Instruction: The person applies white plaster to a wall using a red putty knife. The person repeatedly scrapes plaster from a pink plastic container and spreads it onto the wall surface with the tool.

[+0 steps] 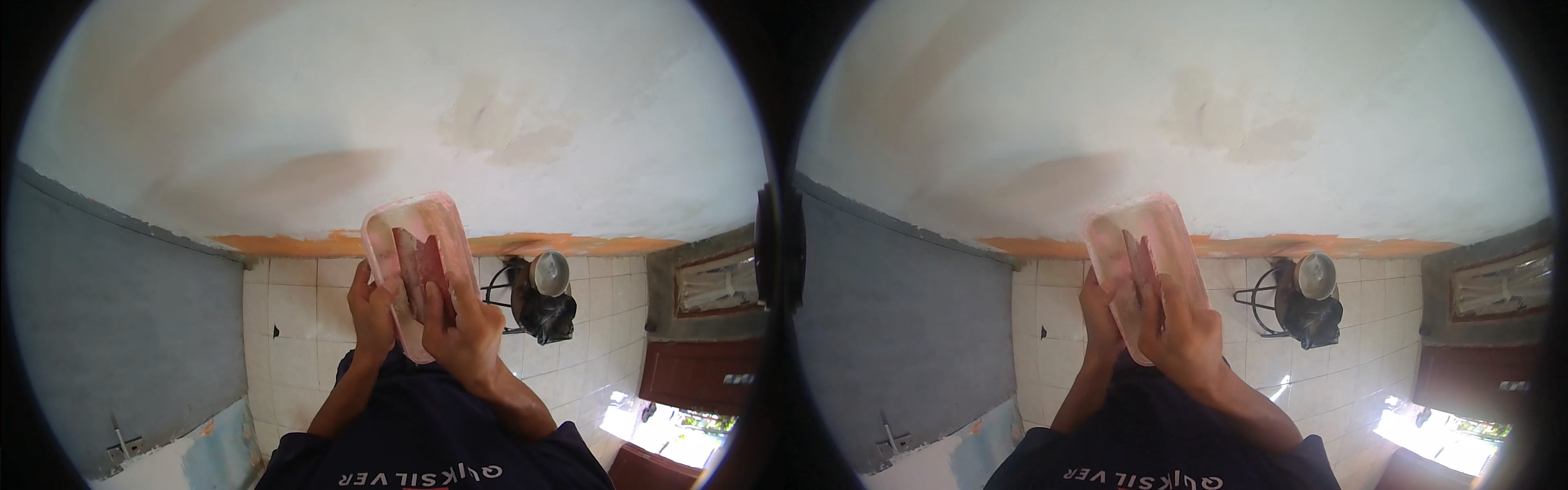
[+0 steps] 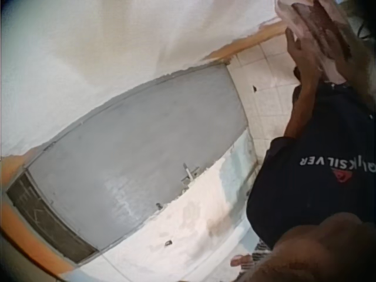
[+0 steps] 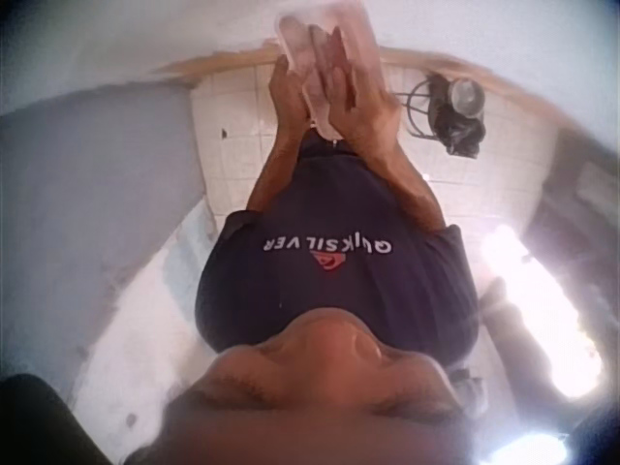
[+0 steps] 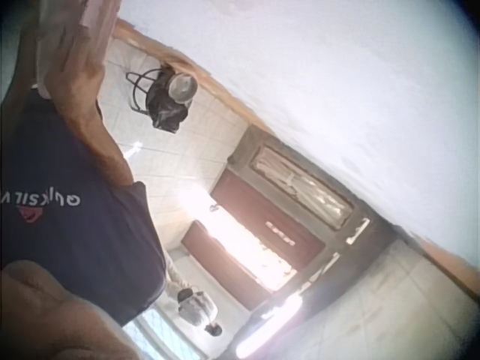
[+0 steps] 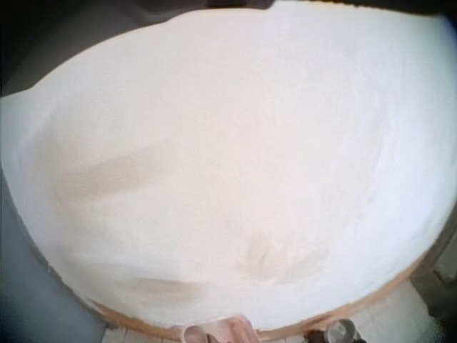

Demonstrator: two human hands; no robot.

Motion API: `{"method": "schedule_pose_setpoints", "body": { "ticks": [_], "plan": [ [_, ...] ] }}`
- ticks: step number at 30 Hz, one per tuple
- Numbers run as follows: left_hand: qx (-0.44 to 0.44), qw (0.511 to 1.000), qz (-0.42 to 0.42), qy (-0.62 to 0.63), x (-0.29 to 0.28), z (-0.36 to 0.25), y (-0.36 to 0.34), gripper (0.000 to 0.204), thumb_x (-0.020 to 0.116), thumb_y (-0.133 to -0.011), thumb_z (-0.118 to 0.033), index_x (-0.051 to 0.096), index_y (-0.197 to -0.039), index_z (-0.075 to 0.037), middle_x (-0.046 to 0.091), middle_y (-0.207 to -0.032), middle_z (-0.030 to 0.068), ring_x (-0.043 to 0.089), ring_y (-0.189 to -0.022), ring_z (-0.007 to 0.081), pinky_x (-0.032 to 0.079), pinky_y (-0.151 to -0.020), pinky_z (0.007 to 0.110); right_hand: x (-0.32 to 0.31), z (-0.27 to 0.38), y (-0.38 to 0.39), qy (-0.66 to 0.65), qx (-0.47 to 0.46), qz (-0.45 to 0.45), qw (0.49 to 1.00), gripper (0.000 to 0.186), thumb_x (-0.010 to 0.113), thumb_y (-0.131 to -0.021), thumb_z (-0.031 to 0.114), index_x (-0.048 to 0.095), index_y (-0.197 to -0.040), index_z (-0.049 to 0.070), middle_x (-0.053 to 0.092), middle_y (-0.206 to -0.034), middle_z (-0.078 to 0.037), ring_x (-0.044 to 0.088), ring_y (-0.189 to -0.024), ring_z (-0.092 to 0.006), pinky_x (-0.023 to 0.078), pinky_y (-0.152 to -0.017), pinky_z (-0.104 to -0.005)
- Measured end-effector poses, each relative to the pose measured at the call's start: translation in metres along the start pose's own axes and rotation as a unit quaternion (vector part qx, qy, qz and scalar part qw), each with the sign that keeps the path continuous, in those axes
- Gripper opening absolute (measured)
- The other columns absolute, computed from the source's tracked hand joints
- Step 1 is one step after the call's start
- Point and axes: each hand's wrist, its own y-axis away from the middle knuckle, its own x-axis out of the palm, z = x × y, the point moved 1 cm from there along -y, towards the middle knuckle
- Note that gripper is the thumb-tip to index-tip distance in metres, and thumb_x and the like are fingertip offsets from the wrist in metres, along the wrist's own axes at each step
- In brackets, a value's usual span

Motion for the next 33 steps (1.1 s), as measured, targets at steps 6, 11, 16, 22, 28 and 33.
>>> {"method": "schedule_pose_setpoints", "body": {
  "ticks": [6, 11, 16, 22, 28, 33],
  "plan": [
    [0.015, 0.988, 0.028, 0.148, 0.003, -0.009, -0.004, 0.042, 0.048, -0.081, -0.009, 0.047, -0.121, 0.005, 0.060, -0.106, 0.0146, 0.061, -0.089, 0.0181, 0.052, -0.080, 0.030, -0.005, 0.010, -0.017, 0.001, 0.068, -0.032, 0.997, 0.018, 0.068, -0.082, 0.005, 0.063, -0.095, -0.006, 0.059, -0.055, -0.013, 0.058, -0.043, -0.0144, 0.042, -0.041, -0.0252],
    [-0.027, 0.986, 0.029, 0.161, -0.005, -0.024, -0.010, 0.047, 0.048, -0.083, -0.015, 0.043, -0.125, 0.005, 0.057, -0.109, 0.0158, 0.061, -0.094, 0.0215, 0.052, -0.083, 0.033, -0.029, 0.030, -0.029, -0.058, 0.105, -0.077, 0.990, 0.017, 0.068, -0.083, 0.006, 0.064, -0.095, -0.005, 0.062, -0.059, -0.010, 0.055, -0.045, -0.0095, 0.042, -0.044, -0.0225],
    [-0.073, 0.973, 0.066, 0.209, -0.014, -0.045, -0.013, 0.053, 0.048, -0.086, -0.026, 0.040, -0.128, 0.006, 0.055, -0.113, 0.0173, 0.059, -0.099, 0.0236, 0.051, -0.086, 0.036, -0.041, 0.041, -0.048, -0.052, 0.049, 0.087, 0.994, 0.018, 0.069, -0.080, 0.007, 0.062, -0.094, -0.004, 0.062, -0.061, -0.015, 0.063, -0.047, -0.0246, 0.047, -0.044, -0.0312],
    [-0.076, 0.980, 0.074, 0.170, -0.019, -0.054, -0.008, 0.051, 0.045, -0.089, -0.031, 0.044, -0.125, 0.006, 0.057, -0.111, 0.0163, 0.059, -0.099, 0.0226, 0.050, -0.086, 0.035, -0.048, 0.058, -0.051, -0.065, 0.060, 0.135, 0.987, 0.016, 0.069, -0.080, 0.005, 0.063, -0.092, -0.004, 0.059, -0.056, -0.013, 0.059, -0.045, -0.0174, 0.043, -0.043, -0.0275],
    [-0.073, 0.987, 0.066, 0.126, -0.015, -0.051, -0.001, 0.044, 0.042, -0.091, -0.028, 0.047, -0.118, 0.005, 0.059, -0.106, 0.0149, 0.061, -0.092, 0.0194, 0.051, -0.080, 0.032, -0.046, 0.057, -0.050, -0.082, 0.032, 0.163, 0.983, 0.015, 0.068, -0.080, 0.005, 0.061, -0.092, -0.002, 0.059, -0.057, -0.015, 0.060, -0.045, -0.0253, 0.045, -0.041, -0.0332],
    [-0.061, 0.991, 0.050, 0.110, -0.013, -0.053, 0.005, 0.039, 0.041, -0.091, -0.027, 0.050, -0.113, 0.004, 0.059, -0.101, 0.0135, 0.061, -0.087, 0.0173, 0.052, -0.076, 0.030, -0.048, 0.062, -0.045, -0.080, 0.036, 0.166, 0.982, 0.016, 0.067, -0.080, 0.006, 0.060, -0.093, -0.001, 0.060, -0.058, -0.018, 0.060, -0.046, -0.0323, 0.046, -0.041, -0.0380]
  ]
}}
